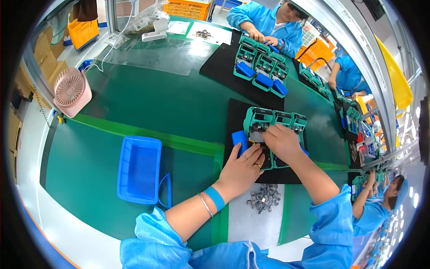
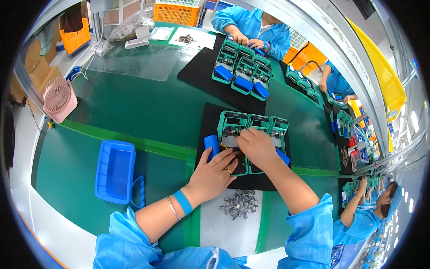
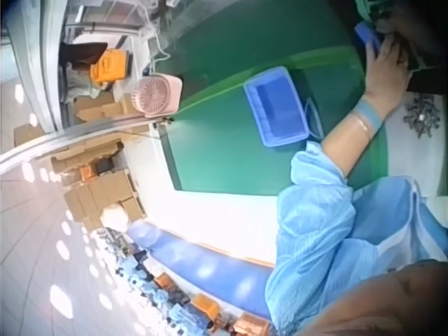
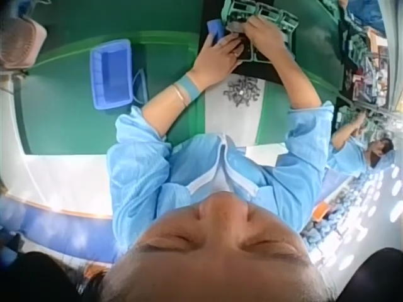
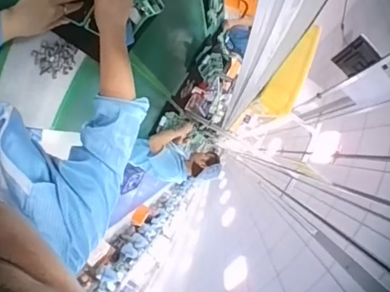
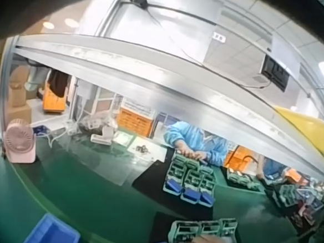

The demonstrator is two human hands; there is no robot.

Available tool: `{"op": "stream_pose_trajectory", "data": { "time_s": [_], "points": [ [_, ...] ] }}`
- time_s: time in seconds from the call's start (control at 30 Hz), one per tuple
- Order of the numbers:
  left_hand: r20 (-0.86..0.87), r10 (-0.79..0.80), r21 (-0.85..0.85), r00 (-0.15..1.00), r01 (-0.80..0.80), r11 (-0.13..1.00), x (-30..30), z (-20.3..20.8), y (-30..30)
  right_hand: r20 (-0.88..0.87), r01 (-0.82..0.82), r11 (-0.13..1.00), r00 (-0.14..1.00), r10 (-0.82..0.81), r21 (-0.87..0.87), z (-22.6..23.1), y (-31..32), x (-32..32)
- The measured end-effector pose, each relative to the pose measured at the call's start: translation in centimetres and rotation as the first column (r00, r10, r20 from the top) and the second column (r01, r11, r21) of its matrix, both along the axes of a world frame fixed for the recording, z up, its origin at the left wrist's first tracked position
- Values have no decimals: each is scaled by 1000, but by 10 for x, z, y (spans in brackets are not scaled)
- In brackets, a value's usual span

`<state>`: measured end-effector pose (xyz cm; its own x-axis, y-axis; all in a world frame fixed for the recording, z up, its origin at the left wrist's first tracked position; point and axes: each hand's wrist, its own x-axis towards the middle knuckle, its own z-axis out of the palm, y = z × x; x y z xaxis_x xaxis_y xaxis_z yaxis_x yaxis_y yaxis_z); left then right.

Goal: The person installs batteries and small components into electronic device housings positioned on trays by hand, secures connections, and pushes the trays along the assembly line table.

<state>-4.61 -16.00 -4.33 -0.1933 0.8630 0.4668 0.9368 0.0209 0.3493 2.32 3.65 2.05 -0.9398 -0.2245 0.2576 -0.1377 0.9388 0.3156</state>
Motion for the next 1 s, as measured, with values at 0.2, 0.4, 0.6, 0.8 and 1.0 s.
{"op": "stream_pose_trajectory", "data": {
  "time_s": [0.2, 0.4, 0.6, 0.8, 1.0],
  "points": [
    [-3, 2, 0, 1000, -2, 1000, 3, 2, -5, 3, -25, 999, 1000, 25, 25, 2, -6, 2],
    [-14, 5, 3, 1000, -5, 1000, 3, 3, -6, 36, 8, 995, 999, -11, 100, 4, -12, -1],
    [3, -14, 9, 1000, 14, 1000, -1, 8, 0, 4, 91, 995, 996, -91, 42, 5, -7, -10],
    [-16, 11, 16, 1000, -10, 1000, -4, 17, 8, -50, 213, 976, 976, -211, 36, 12, -9, -21],
    [-73, 46, -29, 996, -49, 998, -17, 22, 5, -159, 183, 847, 941, -297, -498, 19, -34, 33]
  ]
}}
